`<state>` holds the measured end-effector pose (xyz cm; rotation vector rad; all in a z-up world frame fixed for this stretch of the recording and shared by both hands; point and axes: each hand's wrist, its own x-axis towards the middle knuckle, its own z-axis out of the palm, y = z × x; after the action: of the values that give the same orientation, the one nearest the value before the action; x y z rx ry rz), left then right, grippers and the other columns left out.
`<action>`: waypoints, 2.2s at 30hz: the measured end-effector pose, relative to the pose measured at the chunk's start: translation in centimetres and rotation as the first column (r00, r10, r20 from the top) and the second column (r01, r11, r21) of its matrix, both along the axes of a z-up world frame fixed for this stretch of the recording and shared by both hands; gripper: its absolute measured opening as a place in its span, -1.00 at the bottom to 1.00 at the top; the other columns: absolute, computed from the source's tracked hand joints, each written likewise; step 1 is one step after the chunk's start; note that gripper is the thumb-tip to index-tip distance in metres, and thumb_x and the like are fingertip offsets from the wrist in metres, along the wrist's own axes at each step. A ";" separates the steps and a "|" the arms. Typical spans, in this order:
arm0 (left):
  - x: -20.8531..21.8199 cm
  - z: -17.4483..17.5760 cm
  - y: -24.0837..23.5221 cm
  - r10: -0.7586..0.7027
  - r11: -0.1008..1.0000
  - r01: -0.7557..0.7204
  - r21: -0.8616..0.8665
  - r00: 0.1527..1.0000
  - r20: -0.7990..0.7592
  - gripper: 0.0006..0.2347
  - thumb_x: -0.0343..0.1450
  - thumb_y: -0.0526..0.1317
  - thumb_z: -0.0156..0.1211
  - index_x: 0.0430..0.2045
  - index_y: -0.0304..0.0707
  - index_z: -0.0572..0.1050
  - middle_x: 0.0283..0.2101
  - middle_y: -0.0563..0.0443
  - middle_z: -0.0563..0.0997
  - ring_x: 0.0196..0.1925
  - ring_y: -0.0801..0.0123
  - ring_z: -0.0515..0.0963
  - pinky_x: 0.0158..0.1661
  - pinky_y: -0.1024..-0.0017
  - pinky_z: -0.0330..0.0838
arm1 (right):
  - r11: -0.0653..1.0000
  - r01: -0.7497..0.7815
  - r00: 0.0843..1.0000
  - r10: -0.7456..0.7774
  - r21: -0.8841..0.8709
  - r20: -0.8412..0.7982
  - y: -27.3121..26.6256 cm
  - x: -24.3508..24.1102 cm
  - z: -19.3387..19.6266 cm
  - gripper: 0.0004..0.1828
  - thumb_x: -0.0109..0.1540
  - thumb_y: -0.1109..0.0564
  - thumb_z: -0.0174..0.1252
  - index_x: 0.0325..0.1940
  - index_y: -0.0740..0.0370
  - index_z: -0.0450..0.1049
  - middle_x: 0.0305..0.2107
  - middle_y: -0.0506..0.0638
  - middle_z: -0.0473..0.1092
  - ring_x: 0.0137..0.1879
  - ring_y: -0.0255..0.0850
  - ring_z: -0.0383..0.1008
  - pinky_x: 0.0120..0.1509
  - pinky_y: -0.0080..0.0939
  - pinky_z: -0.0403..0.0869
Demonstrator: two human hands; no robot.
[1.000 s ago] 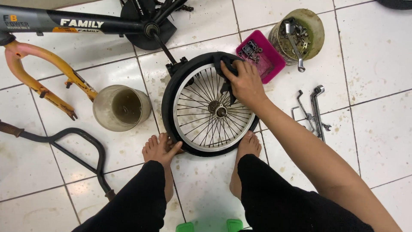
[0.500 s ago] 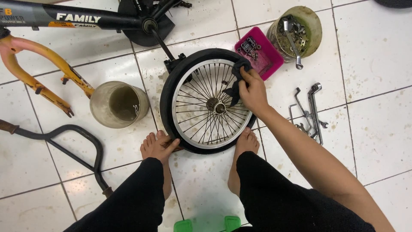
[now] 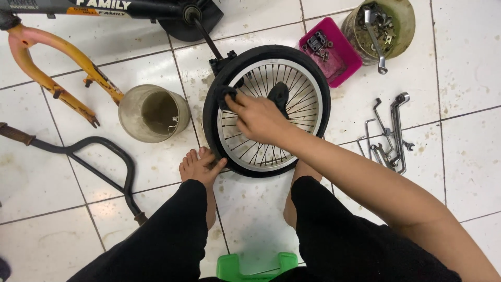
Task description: The person cleans a bicycle wheel by scrubbing the rim and spokes with a sponge and wiping the tire with a cloth. They dip the sponge into a bucket of water and continue cleaning the wheel components.
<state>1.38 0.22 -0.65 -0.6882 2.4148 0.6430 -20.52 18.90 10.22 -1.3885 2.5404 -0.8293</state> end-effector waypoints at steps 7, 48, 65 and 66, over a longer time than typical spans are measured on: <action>1.2 -3.8 -0.8 -0.141 0.988 0.132 -0.085 0.985 -0.103 -0.55 0.41 0.49 -0.33 -0.16 0.58 0.52 0.31 -0.01 0.40 0.40 -0.10 0.24 0.32 0.05 0.01 | 0.962 -0.258 0.963 0.248 0.094 0.103 1.2 6.0 0.4 -0.47 0.21 0.13 0.01 0.25 0.34 0.46 -0.15 0.19 0.44 -0.40 0.11 0.55 -0.36 0.05 0.51; 1.4 -2.2 -1.4 -0.111 0.990 0.124 0.066 0.977 -0.182 -0.63 0.46 0.31 -0.07 0.11 0.59 0.49 0.29 0.42 0.47 0.42 0.10 0.27 0.35 0.04 -0.05 | 0.913 -0.396 0.854 0.404 0.093 -0.328 12.6 11.5 -9.7 -0.70 0.38 0.11 -0.16 0.06 0.05 0.48 -0.26 -0.06 0.33 -0.20 -0.12 0.37 -0.17 -0.12 0.31; 0.8 -5.2 -1.1 -0.150 0.986 0.161 -0.053 0.974 0.170 -0.39 0.40 0.56 -0.46 0.30 0.64 0.20 0.49 -0.28 0.08 0.54 -0.20 -0.01 0.43 0.00 -0.18 | 0.897 0.213 0.900 -0.335 -0.387 -0.281 15.1 -5.9 -2.2 -0.70 0.23 0.18 0.14 0.02 0.09 0.62 -0.37 -0.03 0.37 -0.34 -0.07 0.37 -0.24 -0.11 0.36; 0.6 -3.7 -0.5 -0.150 0.985 0.161 -0.064 0.977 0.150 -0.39 0.40 0.56 -0.46 0.30 0.64 0.20 0.49 -0.28 0.08 0.54 -0.20 -0.01 0.43 0.00 -0.18 | 0.894 0.205 0.893 -0.337 -0.398 -0.297 14.0 -6.2 -2.0 -0.70 0.23 0.18 0.14 0.02 0.09 0.62 -0.37 -0.03 0.37 -0.34 -0.07 0.37 -0.24 -0.11 0.36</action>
<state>2.01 -0.32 -4.39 -0.5497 2.3389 0.4249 -26.70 32.90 8.19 -1.3977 3.0426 -1.2453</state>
